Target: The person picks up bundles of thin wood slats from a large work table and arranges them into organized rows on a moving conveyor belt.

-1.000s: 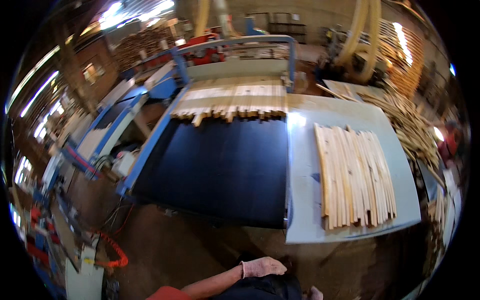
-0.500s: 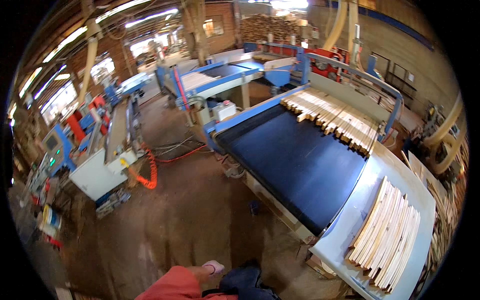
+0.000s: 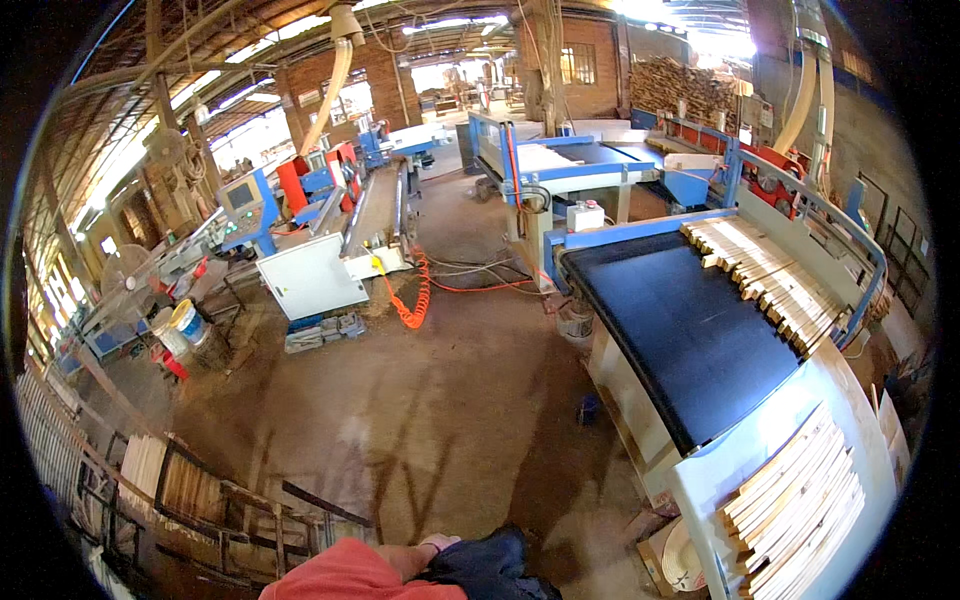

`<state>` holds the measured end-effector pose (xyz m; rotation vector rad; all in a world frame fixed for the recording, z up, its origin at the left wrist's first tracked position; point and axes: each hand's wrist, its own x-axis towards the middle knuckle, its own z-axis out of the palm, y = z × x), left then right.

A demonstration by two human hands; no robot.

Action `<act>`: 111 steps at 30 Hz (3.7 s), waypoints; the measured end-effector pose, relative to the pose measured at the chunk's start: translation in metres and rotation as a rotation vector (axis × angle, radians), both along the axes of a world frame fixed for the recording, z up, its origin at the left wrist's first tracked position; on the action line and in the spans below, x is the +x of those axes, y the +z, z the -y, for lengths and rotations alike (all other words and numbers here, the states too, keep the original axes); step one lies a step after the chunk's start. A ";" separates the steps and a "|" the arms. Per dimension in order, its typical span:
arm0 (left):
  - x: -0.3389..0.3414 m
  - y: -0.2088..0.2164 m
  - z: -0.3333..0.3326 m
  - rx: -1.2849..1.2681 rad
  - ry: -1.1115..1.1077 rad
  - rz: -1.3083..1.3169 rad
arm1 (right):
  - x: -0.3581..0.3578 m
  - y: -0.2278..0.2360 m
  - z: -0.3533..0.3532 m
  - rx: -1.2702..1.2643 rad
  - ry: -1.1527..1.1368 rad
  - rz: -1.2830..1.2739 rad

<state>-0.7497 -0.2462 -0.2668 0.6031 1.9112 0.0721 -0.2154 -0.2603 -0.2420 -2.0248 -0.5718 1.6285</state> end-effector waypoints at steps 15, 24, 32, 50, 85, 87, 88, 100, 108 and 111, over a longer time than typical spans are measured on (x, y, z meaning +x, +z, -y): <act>0.015 -0.015 0.016 0.064 -0.094 -0.038 | 0.011 -0.007 0.007 -0.008 0.157 -0.009; 0.009 -0.074 0.049 0.102 -0.070 0.006 | 0.013 -0.023 0.028 -0.027 0.240 -0.039; 0.097 0.025 -0.063 0.072 -0.226 0.015 | 0.110 -0.213 0.097 0.424 1.088 0.848; 0.591 -0.045 -0.308 0.053 -1.678 0.021 | 0.103 -0.099 0.185 -0.358 -0.441 0.479; 1.326 0.085 0.230 0.374 -1.593 1.014 | 0.664 0.118 0.483 -0.047 -1.195 0.833; 1.400 0.109 0.249 0.487 -1.691 0.976 | 0.742 0.164 0.484 -0.183 -1.083 1.045; 1.436 0.117 0.261 0.588 -1.706 0.977 | 0.782 0.174 0.489 -0.162 -1.044 1.122; 1.681 0.117 0.384 0.719 -2.003 0.244 | 1.006 0.144 0.508 -0.534 -0.639 1.017; 1.698 0.078 0.377 0.597 -1.793 0.382 | 1.025 0.157 0.510 -0.260 -0.841 0.907; 1.695 0.070 0.380 0.685 -1.597 0.501 | 1.027 0.143 0.492 -0.149 -0.922 0.984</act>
